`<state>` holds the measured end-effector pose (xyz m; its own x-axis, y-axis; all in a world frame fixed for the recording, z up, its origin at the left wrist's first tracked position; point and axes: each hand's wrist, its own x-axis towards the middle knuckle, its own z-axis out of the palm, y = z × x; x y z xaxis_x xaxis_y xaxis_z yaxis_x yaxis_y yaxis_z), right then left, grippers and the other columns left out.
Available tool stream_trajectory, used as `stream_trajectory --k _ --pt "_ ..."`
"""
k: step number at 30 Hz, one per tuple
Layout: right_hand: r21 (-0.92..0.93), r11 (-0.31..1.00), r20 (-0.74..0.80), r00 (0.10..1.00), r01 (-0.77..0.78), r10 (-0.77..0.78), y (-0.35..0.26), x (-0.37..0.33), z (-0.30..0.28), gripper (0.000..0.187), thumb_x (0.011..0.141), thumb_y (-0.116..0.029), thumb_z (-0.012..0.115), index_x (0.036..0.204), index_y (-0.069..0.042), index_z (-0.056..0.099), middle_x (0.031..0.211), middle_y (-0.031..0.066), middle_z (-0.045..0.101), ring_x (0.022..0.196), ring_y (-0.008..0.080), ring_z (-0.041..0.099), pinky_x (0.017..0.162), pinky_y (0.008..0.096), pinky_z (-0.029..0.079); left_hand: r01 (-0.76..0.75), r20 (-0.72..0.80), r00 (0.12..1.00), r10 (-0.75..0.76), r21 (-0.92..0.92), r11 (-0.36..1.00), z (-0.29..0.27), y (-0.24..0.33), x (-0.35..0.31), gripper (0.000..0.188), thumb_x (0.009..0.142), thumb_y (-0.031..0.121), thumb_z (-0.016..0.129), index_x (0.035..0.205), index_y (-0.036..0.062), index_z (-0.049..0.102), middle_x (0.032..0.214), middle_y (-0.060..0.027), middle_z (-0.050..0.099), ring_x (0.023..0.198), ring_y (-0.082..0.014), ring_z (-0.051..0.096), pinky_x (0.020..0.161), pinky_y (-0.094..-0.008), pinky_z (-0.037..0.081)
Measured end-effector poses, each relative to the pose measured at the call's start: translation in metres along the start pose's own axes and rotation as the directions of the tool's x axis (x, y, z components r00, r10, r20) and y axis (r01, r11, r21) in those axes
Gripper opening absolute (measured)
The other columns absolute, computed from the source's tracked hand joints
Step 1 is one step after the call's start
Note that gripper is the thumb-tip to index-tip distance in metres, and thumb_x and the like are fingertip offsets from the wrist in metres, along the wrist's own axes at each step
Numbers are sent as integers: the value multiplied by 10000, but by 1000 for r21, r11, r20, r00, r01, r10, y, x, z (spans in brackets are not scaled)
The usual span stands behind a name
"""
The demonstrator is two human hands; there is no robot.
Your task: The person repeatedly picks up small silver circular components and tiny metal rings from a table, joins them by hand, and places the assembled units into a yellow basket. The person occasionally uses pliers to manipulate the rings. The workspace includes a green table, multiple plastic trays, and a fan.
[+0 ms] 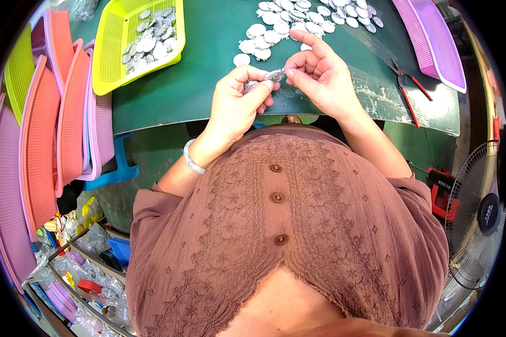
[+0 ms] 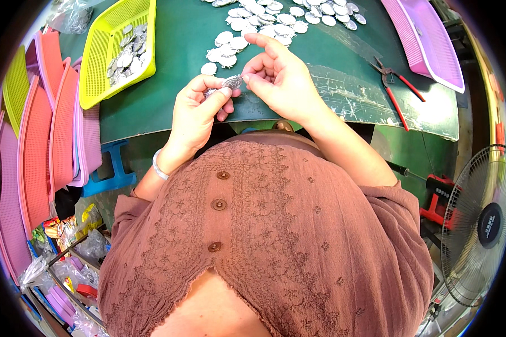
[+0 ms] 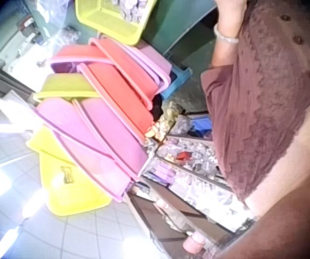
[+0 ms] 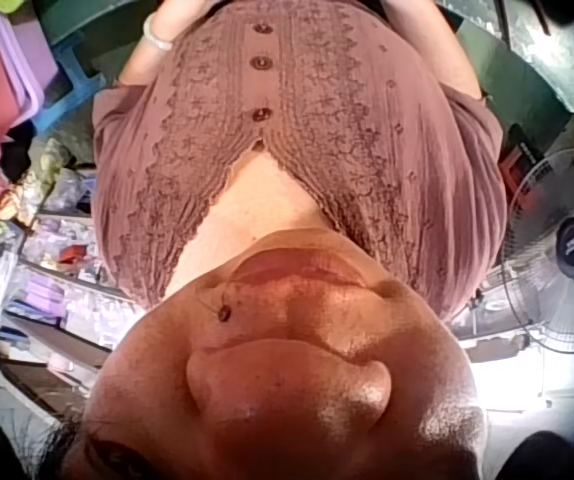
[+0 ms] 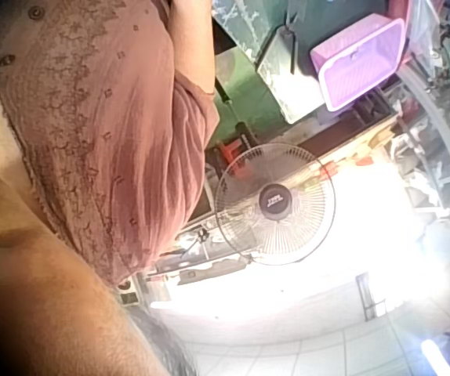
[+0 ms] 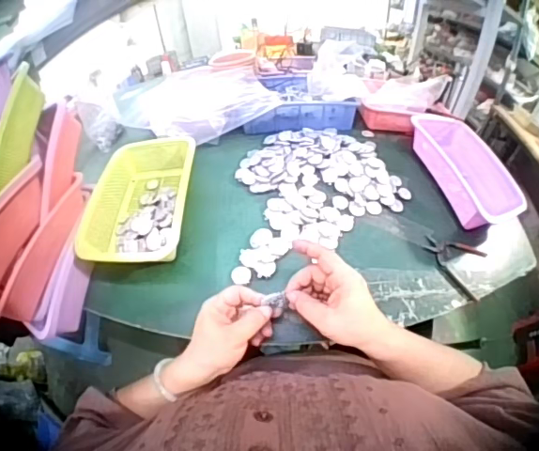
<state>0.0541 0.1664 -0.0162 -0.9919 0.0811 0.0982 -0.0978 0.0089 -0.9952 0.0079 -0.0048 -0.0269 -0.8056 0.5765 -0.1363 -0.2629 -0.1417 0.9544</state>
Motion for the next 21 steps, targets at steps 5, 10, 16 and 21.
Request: stream_trajectory --k 5,10,16,21 --pt "-11 1000 0 1000 3 -3 -2 -1 1 547 799 48 531 1306 -17 333 845 35 572 761 77 545 707 200 445 -11 -8 1000 11 37 999 1 1 -2 73 842 46 578 906 18 560 844 -71 641 608 -51 533 507 -168 412" --pt "-64 998 -2 1000 -2 2 -4 -2 2 552 799 46 538 1307 -17 331 838 34 572 766 75 546 706 195 441 -69 -8 997 71 143 987 0 -1 -3 86 840 40 577 922 16 569 848 -56 641 623 -45 537 516 -165 417" --pt "-70 996 2 999 53 -53 -5 -3 1 570 799 49 548 1317 -17 319 852 45 583 778 86 555 712 202 444 -419 19 899 438 329 846 0 -16 0 75 822 27 579 891 9 597 795 -22 607 641 -43 528 567 -186 433" --pt "-137 959 -62 964 246 -257 2 -5 4 551 774 17 582 1283 -71 389 802 23 607 756 83 585 688 228 461 -175 29 984 173 206 963 0 -2 -3 125 815 53 606 928 6 582 799 -23 602 647 -51 533 573 -189 444"
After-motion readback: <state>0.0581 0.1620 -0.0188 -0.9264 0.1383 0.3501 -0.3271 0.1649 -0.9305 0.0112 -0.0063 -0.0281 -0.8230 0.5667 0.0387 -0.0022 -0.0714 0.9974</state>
